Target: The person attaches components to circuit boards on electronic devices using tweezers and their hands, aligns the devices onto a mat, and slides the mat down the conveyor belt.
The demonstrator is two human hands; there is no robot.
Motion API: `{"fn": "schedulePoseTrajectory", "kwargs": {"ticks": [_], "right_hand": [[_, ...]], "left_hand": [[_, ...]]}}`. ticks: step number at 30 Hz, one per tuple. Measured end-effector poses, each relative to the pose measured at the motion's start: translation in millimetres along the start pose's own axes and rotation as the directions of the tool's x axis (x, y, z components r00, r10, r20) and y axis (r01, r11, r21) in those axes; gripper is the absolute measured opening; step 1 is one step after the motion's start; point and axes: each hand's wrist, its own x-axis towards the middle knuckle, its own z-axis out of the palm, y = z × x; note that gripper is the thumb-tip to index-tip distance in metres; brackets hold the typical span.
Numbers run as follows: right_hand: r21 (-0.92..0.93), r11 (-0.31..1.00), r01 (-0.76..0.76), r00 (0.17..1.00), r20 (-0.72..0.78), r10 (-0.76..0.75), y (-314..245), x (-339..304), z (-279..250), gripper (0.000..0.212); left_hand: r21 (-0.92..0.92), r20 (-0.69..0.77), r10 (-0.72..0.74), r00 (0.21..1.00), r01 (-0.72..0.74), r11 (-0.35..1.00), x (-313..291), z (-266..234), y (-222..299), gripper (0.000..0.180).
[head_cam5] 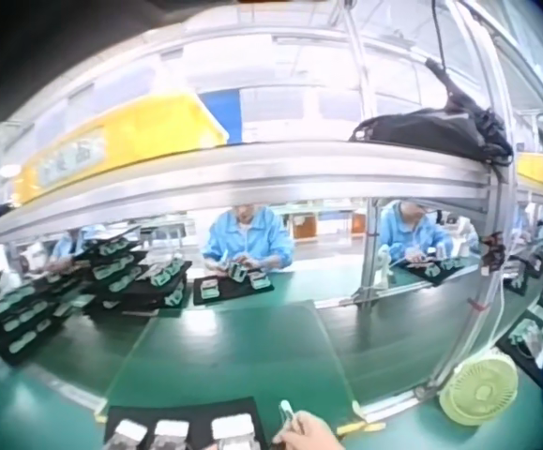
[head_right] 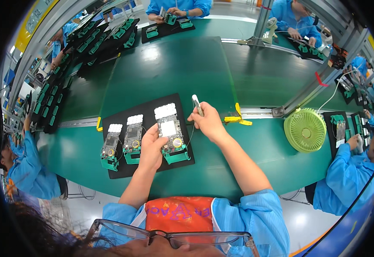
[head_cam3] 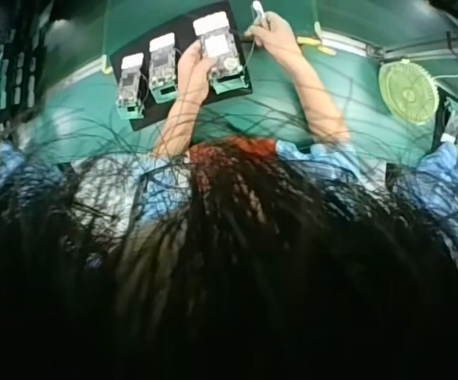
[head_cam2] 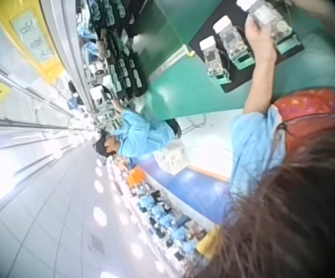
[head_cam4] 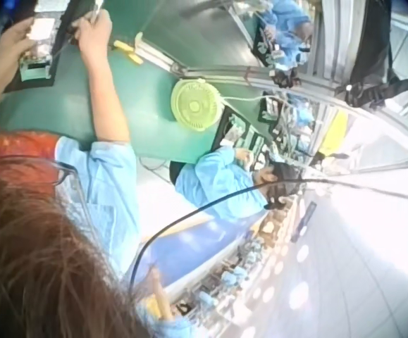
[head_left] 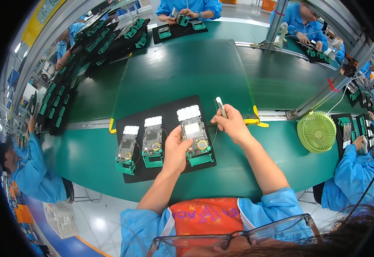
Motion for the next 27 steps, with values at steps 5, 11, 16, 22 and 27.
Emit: {"fn": "schedulePoseTrajectory", "kwargs": {"ticks": [5,11,16,22,27], "right_hand": [[0.261,0.965,-0.034,0.999,0.006,0.033,-28.6,-14.3,1.7,0.007],[0.266,0.954,0.141,0.987,0.039,-0.157,-40.2,-34.1,20.2,0.008],[-0.04,0.933,0.358,0.933,0.044,-0.356,-46.6,-59.5,44.0,0.004],[-0.425,0.623,0.657,0.711,0.075,-0.699,-34.8,-57.3,49.7,0.008],[-0.477,0.492,0.728,0.597,0.089,-0.798,-34.9,-54.5,51.6,0.011]], "left_hand": [[-0.025,-0.076,0.052,0.996,-0.054,0.998,-3.2,-1.5,-1.1,0.024],[0.097,-0.06,0.156,0.986,-0.149,0.984,-13.6,6.1,6.3,0.02],[0.142,-0.076,0.18,0.981,-0.168,0.976,-21.2,13.9,9.1,0.017],[0.229,-0.037,0.181,0.983,-0.167,0.959,-28.2,24.1,22.5,0.017],[0.222,-0.043,0.186,0.982,-0.172,0.96,-28.0,21.6,19.4,0.016]]}}
